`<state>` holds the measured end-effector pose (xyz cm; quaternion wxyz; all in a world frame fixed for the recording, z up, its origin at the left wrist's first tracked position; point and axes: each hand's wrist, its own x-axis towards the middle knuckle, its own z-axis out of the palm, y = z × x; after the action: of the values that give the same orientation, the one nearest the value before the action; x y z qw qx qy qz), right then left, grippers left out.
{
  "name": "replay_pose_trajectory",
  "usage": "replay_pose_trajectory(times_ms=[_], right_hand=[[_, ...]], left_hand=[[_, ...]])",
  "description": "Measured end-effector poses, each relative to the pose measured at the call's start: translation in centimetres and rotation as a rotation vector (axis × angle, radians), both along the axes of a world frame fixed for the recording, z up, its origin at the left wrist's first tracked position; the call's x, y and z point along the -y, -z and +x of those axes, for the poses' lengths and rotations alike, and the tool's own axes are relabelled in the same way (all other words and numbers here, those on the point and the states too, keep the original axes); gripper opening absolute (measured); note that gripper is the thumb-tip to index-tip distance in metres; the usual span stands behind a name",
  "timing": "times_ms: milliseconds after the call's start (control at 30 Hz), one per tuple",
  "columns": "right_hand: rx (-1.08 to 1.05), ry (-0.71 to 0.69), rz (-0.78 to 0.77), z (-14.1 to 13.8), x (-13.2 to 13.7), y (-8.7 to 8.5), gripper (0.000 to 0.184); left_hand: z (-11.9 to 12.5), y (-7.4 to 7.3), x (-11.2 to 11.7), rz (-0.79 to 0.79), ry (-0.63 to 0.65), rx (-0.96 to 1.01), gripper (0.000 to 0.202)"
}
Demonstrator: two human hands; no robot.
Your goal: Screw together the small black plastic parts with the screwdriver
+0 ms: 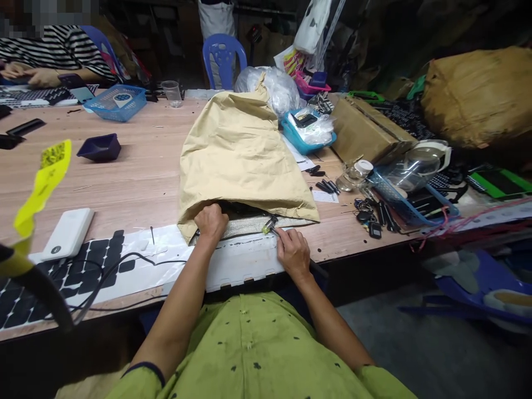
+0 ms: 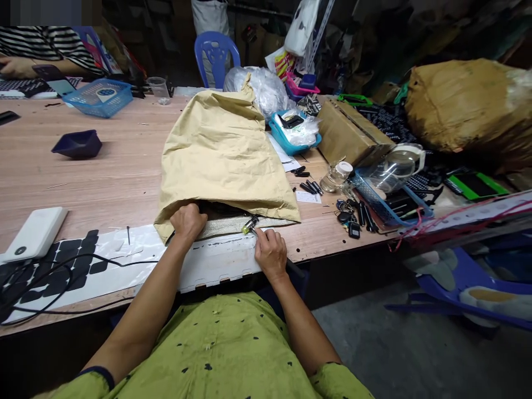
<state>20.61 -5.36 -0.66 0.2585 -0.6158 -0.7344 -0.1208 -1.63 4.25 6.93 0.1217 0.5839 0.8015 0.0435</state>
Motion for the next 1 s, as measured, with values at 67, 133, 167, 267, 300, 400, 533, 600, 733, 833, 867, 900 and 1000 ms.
replay_pose_trajectory(times_ms=[67, 133, 167, 267, 300, 400, 533, 600, 733, 833, 867, 900, 1000], right_hand=[[0.004, 0.002, 0.012, -0.1, 0.0, -0.1, 0.031], [0.001, 0.006, 0.007, -0.1, 0.0, -0.1, 0.031], [-0.002, 0.007, 0.000, -0.2, 0.0, -0.1, 0.031], [-0.006, 0.006, -0.011, -0.1, 0.0, 0.0, 0.031], [-0.006, 0.004, -0.011, -0.1, 0.0, 0.0, 0.031], [-0.001, 0.005, -0.018, 0.0, 0.0, 0.1, 0.032], [0.002, 0.002, -0.014, 0.0, -0.1, 0.2, 0.031], [0.003, -0.005, -0.011, 0.1, -0.2, 0.2, 0.031], [-0.022, -0.015, -0.028, 0.5, -0.4, 0.1, 0.030], [-0.103, -0.043, -0.025, 0.7, -0.4, -0.5, 0.032], [-0.143, -0.060, -0.020, 0.7, -0.3, -0.9, 0.032], [-0.186, -0.078, -0.018, 0.6, -0.1, -1.3, 0.033], [-0.317, -0.152, -0.057, -0.1, 0.5, -2.4, 0.033]], left_hand=[[-0.6, 0.1, 1.4, -0.019, 0.071, -0.007, 0.033], [-1.3, 0.4, 2.9, -0.016, 0.139, 0.000, 0.037], [-1.6, 0.6, 3.7, 0.005, 0.175, 0.007, 0.037], [-2.3, 1.4, 5.5, 0.127, 0.307, 0.031, 0.030], [-2.3, 1.6, 5.9, 0.169, 0.355, 0.043, 0.027], [-1.5, 2.1, 6.6, 0.228, 0.484, 0.112, 0.019], [0.3, 3.1, 6.9, 0.206, 0.588, 0.245, 0.018], [0.6, 3.9, 6.9, 0.201, 0.581, 0.318, 0.020], [0.0, 5.4, 7.0, 0.250, 0.549, 0.449, 0.023], [-0.4, 5.9, 7.1, 0.285, 0.544, 0.491, 0.019], [-0.4, 5.9, 7.1, 0.285, 0.541, 0.492, 0.018], [-0.3, 5.9, 7.1, 0.279, 0.537, 0.488, 0.017], [0.2, 5.8, 7.1, 0.249, 0.519, 0.470, 0.017]])
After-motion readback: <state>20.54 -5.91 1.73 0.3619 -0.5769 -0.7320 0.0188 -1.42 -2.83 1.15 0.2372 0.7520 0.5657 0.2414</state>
